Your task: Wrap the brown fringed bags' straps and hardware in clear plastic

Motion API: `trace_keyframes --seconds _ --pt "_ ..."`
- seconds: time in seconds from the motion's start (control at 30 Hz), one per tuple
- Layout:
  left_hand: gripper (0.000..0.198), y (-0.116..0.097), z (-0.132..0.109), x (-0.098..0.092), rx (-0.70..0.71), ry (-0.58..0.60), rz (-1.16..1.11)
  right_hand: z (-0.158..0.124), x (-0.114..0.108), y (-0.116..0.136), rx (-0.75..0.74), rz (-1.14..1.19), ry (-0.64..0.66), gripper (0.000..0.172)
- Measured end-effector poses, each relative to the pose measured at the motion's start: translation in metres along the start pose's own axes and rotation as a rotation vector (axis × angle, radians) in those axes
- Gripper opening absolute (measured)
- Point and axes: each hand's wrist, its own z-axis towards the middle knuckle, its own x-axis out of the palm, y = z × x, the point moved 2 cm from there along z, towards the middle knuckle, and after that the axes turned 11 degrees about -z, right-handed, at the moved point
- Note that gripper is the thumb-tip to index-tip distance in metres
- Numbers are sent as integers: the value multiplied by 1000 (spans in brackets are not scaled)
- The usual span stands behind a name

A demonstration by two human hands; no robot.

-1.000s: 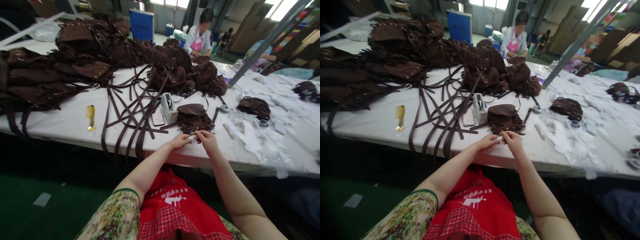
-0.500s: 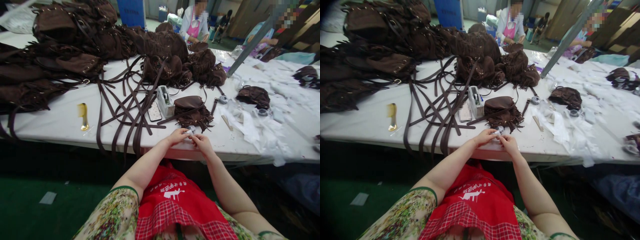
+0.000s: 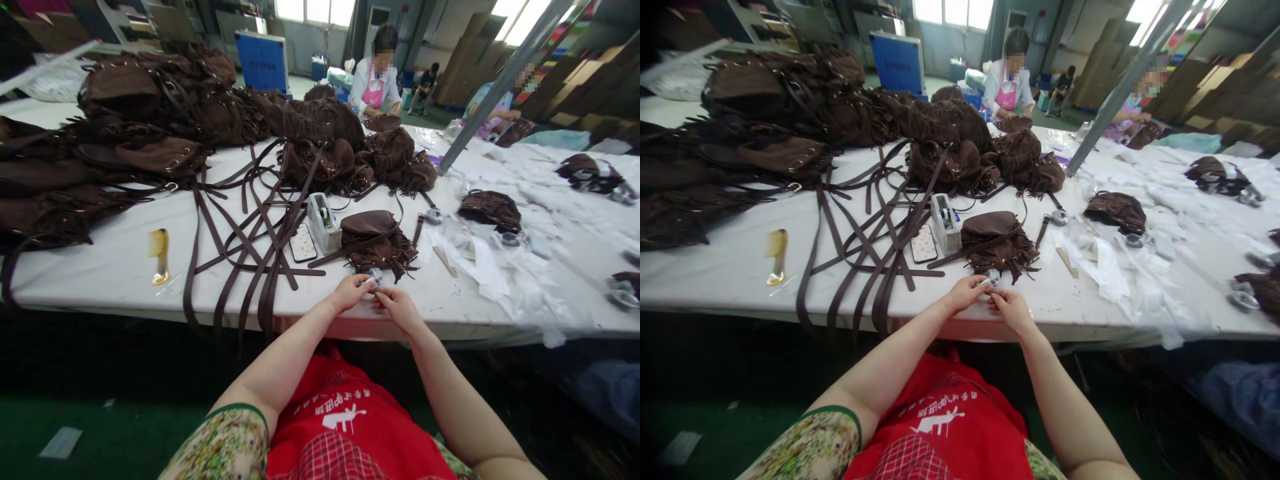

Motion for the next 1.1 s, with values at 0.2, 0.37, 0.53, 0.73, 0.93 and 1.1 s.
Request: trace_keyframes --seconds 0.2,0.37,0.53,0.73,0.93,1.1 --pt "40 5 1 4 34 -8 61 -2 7 2 -2 -145 -137 23" --pt "35 4 3 1 29 -62 78 7 11 -1 58 11 -82 21" --pt "36 -2 5 -1 30 -41 112 15 7 0 109 -6 -18 22" --pt "35 -5 1 2 29 -33 134 16 5 5 86 -267 -71 22" --pt "26 -9 -1 -2 -5 -114 152 36 6 8 129 -457 -112 26" --pt "38 -10 -6 -4 -53 -125 161 41 4 8 129 -478 17 26"
